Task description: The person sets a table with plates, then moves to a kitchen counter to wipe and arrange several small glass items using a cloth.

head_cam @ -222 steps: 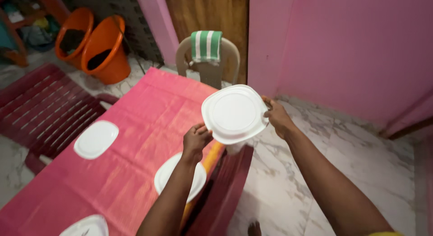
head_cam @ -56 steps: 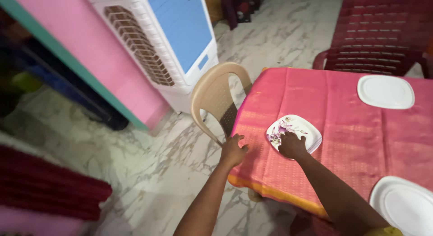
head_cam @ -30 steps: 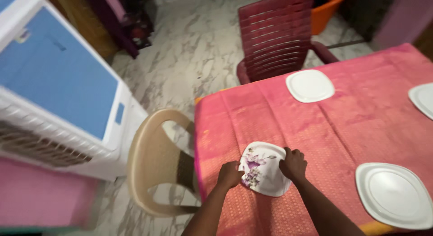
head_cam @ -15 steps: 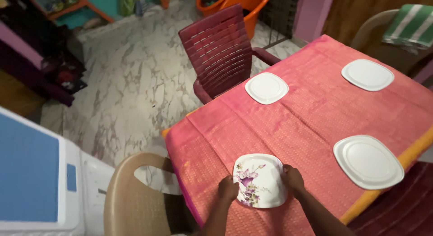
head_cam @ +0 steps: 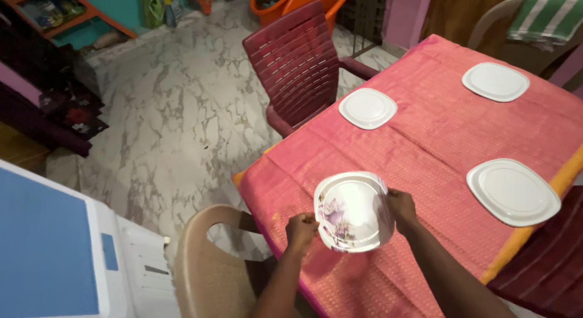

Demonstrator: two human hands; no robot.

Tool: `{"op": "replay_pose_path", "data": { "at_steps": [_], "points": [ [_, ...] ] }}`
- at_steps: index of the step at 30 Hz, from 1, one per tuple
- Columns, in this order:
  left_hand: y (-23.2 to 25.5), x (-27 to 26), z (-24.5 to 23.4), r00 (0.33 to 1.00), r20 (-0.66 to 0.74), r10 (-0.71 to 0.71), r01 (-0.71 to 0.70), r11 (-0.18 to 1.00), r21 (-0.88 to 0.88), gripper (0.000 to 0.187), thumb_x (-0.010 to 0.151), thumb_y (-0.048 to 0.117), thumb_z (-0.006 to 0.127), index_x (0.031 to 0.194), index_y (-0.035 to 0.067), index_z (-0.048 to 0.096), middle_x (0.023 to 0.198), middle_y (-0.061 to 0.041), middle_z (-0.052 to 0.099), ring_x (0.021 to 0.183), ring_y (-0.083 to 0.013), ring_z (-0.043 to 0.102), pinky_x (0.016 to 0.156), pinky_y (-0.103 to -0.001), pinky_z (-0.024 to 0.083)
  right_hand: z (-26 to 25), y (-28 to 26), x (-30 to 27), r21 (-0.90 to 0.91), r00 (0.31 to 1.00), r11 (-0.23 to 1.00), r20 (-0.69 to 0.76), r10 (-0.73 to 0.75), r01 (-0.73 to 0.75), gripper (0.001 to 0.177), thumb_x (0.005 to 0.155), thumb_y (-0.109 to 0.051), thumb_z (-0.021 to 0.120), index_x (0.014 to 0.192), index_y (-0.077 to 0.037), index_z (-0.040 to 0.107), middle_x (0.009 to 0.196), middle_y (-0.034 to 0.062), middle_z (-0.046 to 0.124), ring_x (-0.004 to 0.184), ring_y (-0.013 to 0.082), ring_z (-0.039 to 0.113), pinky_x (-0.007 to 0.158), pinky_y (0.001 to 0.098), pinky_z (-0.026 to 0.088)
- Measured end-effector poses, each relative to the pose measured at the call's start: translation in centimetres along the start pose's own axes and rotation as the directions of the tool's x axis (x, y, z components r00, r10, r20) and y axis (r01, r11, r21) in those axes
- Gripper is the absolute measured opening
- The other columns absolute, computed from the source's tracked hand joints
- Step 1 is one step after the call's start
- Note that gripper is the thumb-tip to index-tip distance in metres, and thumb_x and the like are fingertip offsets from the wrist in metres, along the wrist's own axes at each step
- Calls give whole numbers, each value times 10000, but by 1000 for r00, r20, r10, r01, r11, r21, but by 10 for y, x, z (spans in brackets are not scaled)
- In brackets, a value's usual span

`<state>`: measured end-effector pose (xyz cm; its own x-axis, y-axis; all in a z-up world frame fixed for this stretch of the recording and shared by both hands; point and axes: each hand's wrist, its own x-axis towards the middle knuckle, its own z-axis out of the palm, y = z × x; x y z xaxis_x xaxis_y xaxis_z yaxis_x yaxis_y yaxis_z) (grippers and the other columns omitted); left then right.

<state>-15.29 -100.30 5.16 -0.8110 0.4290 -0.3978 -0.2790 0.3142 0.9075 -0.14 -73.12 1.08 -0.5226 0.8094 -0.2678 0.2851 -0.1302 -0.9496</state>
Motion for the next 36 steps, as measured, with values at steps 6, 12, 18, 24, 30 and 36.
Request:
{"op": "replay_pose_path", "data": {
  "at_steps": [6, 12, 18, 24, 30, 36],
  "points": [
    [27, -10, -50, 873, -128, 471, -434, 869, 238, 159, 777, 17, 831, 933, 36, 803, 897, -96, 791, 782, -159, 750, 714, -323, 598, 25, -45, -4, 400, 976, 901, 194, 95, -167, 537, 1161, -391, 460, 1309, 38, 748, 1047, 119, 486, 1016, 250, 515, 966, 424, 529],
    [2, -17, -73, 795, -105, 597, -575, 797, 185, 188, 753, -54, 741, 883, 75, 699, 987, -115, 732, 892, -229, 751, 770, -325, 617, 66, -26, -21, 360, 962, 926, 273, 14, -116, 526, 910, 73, 457, 1425, 33, 554, 1344, 204, 646, 1126, 267, 651, 946, 375, 522],
    [-45, -13, -95, 696, -47, 716, -612, 627, 481, 181, 701, -105, 658, 798, 36, 716, 1111, -161, 661, 1012, -340, 671, 823, -410, 565, 90, 7, -22, 342, 962, 934, 273, 11, -108, 632, 876, 141, 422, 1493, 8, 464, 1430, 145, 611, 1068, 191, 656, 840, 294, 532],
    [-79, 7, -97, 718, -33, 695, -548, 593, 590, 123, 748, -56, 636, 789, 33, 709, 1183, -157, 656, 1037, -366, 658, 852, -422, 543, 124, 26, -30, 253, 984, 962, 171, 54, -97, 639, 827, 167, 388, 1434, 23, 525, 1338, 173, 676, 911, 211, 671, 674, 285, 523],
    [-87, 17, -96, 770, -31, 637, -484, 616, 622, 142, 772, -54, 606, 828, 24, 711, 1197, -155, 655, 1069, -367, 644, 893, -422, 534, 135, 32, -36, -45, 988, 994, 107, 108, -103, 635, 833, 117, 397, 1427, -57, 538, 1351, 74, 682, 1049, 209, 666, 773, 313, 528],
    [-87, 18, -95, 806, 21, 592, -452, 592, 668, 135, 774, -47, 617, 801, 32, 724, 1190, -144, 658, 1056, -376, 625, 882, -433, 525, 140, 49, -20, -141, 995, 990, 98, -13, 27, 658, 791, 91, 433, 1414, -75, 564, 1372, 82, 681, 1280, 219, 620, 1056, 322, 450]
  ]
}}
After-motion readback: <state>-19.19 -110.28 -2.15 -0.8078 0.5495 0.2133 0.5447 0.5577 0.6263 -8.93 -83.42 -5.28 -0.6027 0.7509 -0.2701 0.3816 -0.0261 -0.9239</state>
